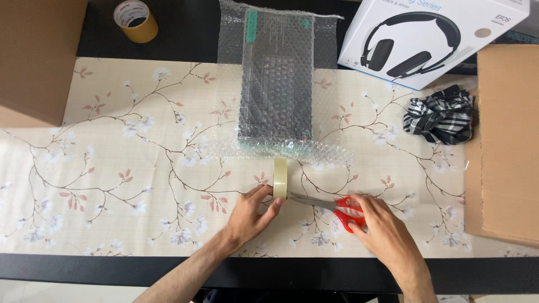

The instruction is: The person wraps a rectangular object in bubble wrap and secures it with clear packing tape. They use scissors to cut the tape and apply multiple strips to seal the package on all sides.

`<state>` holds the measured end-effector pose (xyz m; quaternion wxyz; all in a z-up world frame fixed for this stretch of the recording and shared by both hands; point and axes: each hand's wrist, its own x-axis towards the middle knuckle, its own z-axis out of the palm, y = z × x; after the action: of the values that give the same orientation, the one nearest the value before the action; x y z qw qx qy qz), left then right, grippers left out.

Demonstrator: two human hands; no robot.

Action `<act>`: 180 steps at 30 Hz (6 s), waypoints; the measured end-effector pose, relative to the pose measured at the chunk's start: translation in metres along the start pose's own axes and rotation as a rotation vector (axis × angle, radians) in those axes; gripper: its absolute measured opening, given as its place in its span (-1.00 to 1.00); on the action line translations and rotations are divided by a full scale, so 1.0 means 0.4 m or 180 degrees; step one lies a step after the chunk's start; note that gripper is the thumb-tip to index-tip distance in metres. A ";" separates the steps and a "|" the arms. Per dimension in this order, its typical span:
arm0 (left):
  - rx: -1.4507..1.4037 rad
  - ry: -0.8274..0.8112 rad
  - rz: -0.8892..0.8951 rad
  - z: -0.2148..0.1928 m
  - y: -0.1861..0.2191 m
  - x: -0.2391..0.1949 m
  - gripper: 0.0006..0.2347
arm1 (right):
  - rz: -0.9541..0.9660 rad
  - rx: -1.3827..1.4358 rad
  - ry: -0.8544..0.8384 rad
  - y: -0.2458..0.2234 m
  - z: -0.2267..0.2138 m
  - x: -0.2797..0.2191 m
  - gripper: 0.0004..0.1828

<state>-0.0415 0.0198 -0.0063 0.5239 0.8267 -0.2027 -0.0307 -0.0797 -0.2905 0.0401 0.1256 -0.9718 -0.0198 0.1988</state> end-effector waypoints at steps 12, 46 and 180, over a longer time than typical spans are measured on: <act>-0.0014 0.0045 -0.0026 -0.022 0.017 -0.008 -0.69 | -0.0114 0.0213 -0.0211 0.016 -0.056 0.009 -0.54; -0.0130 -0.0061 -0.0016 -0.035 0.017 -0.012 -0.70 | -0.0304 0.0916 -0.2524 -0.159 -0.304 0.344 -0.80; 0.2527 -0.0322 -0.0077 -0.222 -0.066 0.293 -0.35 | -0.2287 0.1475 0.2034 -0.186 -0.146 0.344 -0.83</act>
<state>0.0970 0.0624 0.0293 0.1527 0.9647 -0.2146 0.0032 0.0705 -0.2203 0.0585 0.3969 -0.8626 -0.2676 -0.1635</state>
